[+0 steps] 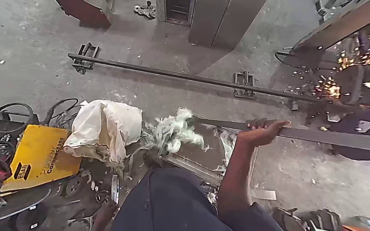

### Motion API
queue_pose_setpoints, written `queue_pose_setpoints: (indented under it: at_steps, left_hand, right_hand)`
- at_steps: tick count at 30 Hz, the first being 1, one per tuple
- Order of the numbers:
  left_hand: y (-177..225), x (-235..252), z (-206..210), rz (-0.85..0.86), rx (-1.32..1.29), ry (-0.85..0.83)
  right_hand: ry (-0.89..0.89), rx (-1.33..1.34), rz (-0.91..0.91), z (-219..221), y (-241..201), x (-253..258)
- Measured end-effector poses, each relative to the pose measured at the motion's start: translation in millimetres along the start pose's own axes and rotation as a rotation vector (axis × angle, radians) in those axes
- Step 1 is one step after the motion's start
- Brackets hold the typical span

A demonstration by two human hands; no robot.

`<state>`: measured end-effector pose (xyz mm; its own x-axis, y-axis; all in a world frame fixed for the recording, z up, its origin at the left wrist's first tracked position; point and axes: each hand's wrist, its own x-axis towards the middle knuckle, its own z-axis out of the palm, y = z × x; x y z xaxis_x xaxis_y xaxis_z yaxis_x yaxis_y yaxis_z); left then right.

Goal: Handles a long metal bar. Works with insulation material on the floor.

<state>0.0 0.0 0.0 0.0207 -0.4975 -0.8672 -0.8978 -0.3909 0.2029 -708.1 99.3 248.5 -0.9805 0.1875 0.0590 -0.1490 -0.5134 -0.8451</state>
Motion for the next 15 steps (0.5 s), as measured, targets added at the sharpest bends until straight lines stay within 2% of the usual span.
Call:
queue_pose_setpoints:
  at_steps: [3,6,9,11,13,15]
  left_hand:
    - [47.8,-10.9,-10.3,0.07,0.055,0.064]
    - [81.3,-14.9,-16.0,0.138,0.072,0.061]
    - [80.1,-10.2,-13.3,0.151,0.053,0.055]
    - [76.1,-11.0,-8.3,0.131,0.044,0.036]
    - [65.1,-7.3,-3.0,0.09,0.147,0.026]
    - [55.4,-7.1,2.9,0.05,0.258,-0.008]
  right_hand:
    - [-0.137,0.054,0.006,5.7,3.5,1.4]
    - [-0.222,0.034,-0.001,17.2,-18.7,5.9]
    - [-0.228,-0.004,-0.051,24.8,-47.4,4.6]
    - [-0.231,0.028,-0.065,26.2,-49.1,6.9]
    - [-0.222,0.028,-0.043,29.1,-29.8,2.0]
    - [-0.245,0.012,-0.005,26.8,9.6,-9.8]
